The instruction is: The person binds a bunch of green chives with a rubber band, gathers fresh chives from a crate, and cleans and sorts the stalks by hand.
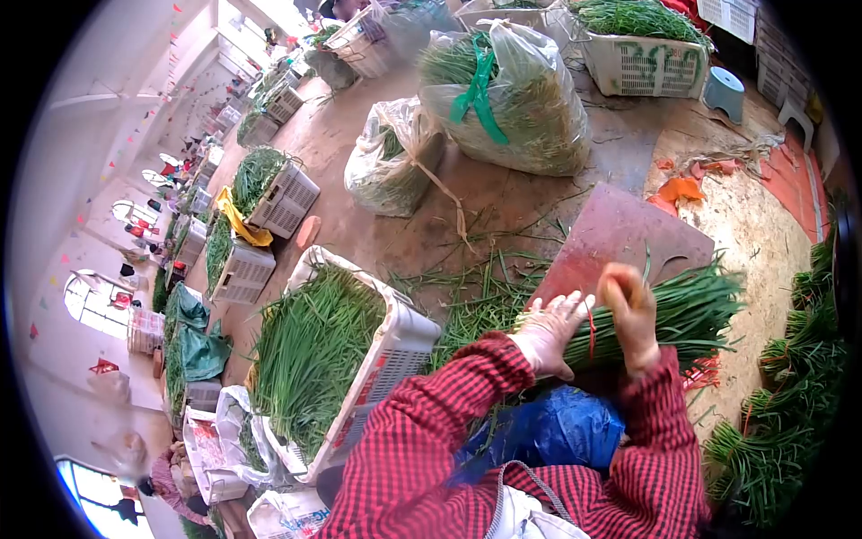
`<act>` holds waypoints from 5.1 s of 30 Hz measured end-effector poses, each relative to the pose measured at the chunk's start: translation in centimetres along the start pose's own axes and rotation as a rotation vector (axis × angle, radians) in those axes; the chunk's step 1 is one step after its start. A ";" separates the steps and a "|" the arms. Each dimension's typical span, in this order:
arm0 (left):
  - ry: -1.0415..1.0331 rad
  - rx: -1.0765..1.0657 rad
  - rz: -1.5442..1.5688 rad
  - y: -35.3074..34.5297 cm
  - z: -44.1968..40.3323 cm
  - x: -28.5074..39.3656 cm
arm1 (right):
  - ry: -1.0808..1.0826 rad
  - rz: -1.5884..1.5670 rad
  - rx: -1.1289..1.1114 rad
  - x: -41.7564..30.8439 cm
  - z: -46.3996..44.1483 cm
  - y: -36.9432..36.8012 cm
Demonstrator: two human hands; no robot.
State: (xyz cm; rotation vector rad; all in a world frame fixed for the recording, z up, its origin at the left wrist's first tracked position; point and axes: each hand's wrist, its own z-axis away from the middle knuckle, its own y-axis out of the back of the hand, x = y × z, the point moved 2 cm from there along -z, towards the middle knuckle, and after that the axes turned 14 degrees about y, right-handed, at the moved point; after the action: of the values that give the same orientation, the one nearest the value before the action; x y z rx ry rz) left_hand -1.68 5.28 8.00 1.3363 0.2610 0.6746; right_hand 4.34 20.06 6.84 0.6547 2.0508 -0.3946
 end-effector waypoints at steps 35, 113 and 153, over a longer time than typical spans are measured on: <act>-0.132 -0.029 1.490 -5.3 0.8 -0.2 | -0.541 -0.361 -0.535 1.4 7.8 1.0; 0.286 0.825 -0.109 -1.0 31.9 -8.4 | 0.313 0.333 -0.594 -22.5 0.9 -2.2; 0.689 0.864 -0.598 -6.7 58.7 -10.2 | 0.534 0.610 -0.907 -20.9 4.4 -16.9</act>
State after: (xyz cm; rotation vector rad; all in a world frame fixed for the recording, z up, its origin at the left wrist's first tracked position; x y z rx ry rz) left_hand 24.11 -48.56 13.58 1.6563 1.5824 0.4884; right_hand 6.51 -1.97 22.65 0.7898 2.0704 1.1046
